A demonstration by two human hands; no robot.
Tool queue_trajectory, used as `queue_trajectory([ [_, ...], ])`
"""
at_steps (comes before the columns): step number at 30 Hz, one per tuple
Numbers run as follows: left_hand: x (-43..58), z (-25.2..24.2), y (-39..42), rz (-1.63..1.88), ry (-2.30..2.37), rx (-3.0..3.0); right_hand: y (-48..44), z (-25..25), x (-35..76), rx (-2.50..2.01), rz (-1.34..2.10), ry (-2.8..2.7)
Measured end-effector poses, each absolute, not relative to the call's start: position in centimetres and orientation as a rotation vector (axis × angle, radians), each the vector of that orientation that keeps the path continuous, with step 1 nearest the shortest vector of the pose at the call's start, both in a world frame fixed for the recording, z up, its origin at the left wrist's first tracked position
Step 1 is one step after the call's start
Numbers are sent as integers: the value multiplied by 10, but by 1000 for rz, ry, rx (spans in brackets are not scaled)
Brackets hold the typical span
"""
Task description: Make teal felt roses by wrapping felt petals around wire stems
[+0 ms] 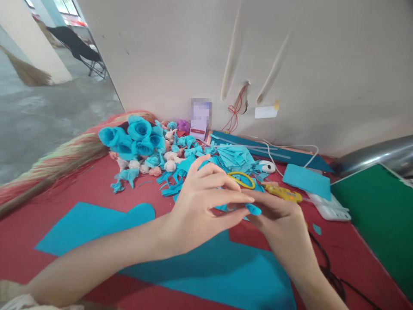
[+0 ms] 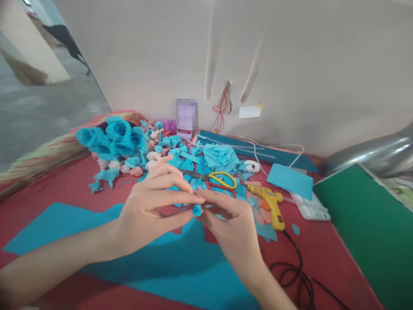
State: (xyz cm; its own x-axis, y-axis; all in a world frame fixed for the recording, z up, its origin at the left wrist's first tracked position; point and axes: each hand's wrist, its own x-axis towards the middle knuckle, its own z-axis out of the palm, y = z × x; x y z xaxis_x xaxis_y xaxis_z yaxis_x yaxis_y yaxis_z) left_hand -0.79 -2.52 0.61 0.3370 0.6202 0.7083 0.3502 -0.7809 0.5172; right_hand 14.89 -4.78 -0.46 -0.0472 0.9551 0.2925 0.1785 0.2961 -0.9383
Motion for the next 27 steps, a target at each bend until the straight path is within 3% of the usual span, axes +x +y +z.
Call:
queue_trajectory([
  [11,-23,15,-32,1255,807,2143,-55,4,151,-1153,786,-1499],
  [27,-58,-36,-47,938,987,1837,-70,-18,125,-1285,654,-1729],
])
